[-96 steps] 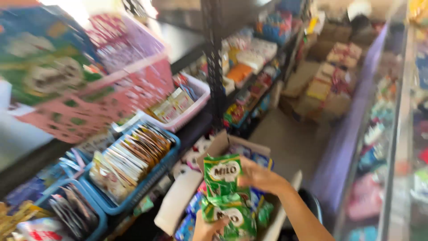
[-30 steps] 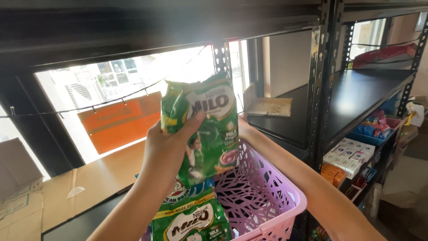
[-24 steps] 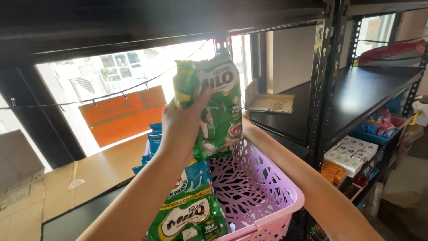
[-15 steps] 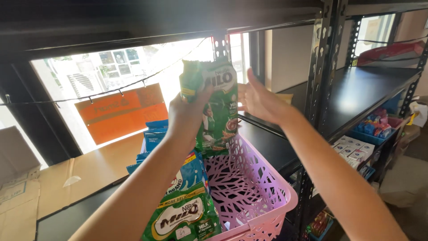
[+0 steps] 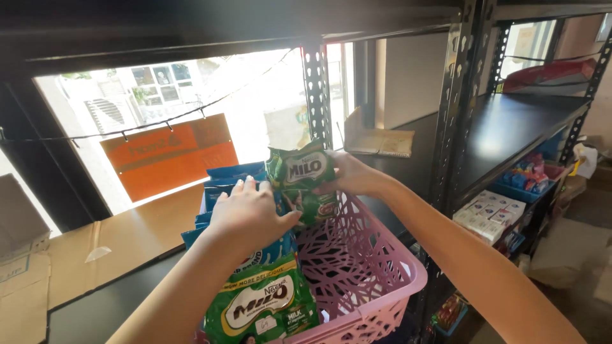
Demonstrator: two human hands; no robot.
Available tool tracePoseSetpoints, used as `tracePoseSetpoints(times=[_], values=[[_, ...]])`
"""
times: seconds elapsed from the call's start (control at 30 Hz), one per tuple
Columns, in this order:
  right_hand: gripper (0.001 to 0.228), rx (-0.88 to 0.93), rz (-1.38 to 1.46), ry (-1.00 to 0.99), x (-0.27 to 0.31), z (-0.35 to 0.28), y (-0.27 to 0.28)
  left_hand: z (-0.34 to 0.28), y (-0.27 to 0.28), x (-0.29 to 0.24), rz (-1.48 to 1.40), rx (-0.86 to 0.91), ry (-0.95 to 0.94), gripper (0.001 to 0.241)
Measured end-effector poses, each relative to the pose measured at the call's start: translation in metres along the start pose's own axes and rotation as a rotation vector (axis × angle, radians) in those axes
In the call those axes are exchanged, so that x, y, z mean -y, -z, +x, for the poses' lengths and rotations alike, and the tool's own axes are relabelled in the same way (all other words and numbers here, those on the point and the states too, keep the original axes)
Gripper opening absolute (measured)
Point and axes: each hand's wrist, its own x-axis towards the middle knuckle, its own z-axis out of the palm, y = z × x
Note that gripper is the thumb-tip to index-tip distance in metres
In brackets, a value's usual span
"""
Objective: Sort and organize small grocery product sachets from a cardboard box into a plastic basket on a retail shelf.
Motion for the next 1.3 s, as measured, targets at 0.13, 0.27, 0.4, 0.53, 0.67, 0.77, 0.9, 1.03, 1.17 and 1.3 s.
tracePoseSetpoints(times=[0.13, 0.27, 0.4, 0.53, 0.67, 0.77, 0.9, 1.03, 1.17, 1.3], values=[[0.065, 0.045, -0.181, 0.082, -0.008, 0.004, -0.008, -0.008, -0.002, 0.002, -0.024, 0.099, 0.023, 0.084], [0.067, 0.034, -0.381, 0.019, -0.025, 0.011, -0.016, -0.015, -0.004, 0.0, -0.058, 0.121, 0.038, 0.077], [0.072, -0.094, -0.559, 0.044, -0.031, 0.017, -0.017, -0.014, -0.007, 0.003, -0.055, 0.081, 0.022, 0.081], [0.088, -0.269, -0.878, 0.172, -0.031, 0.015, -0.015, -0.012, -0.011, 0.005, -0.059, 0.014, -0.003, 0.079], [0.078, -0.211, -0.897, 0.145, 0.039, -0.018, -0.025, -0.012, -0.011, 0.005, -0.083, -0.005, 0.002, 0.077], [0.048, 0.209, -0.741, 0.06, 0.034, -0.011, -0.043, -0.016, -0.009, 0.005, -0.081, 0.004, -0.022, 0.074], [0.035, 0.419, 0.13, -0.472, -0.058, 0.025, -0.066, -0.017, -0.009, 0.005, -0.112, 0.025, -0.016, 0.07], [0.035, 0.296, 0.209, -0.522, -0.05, 0.027, -0.072, -0.012, -0.016, 0.008, -0.097, -0.019, -0.055, 0.073], [0.052, 0.372, -0.489, -0.189, -0.023, 0.006, -0.057, -0.007, -0.019, 0.01, -0.101, -0.03, -0.066, 0.074], [0.061, 0.533, -0.771, -0.022, -0.003, -0.011, -0.049, -0.015, -0.005, 0.006, -0.07, 0.014, -0.059, 0.079]])
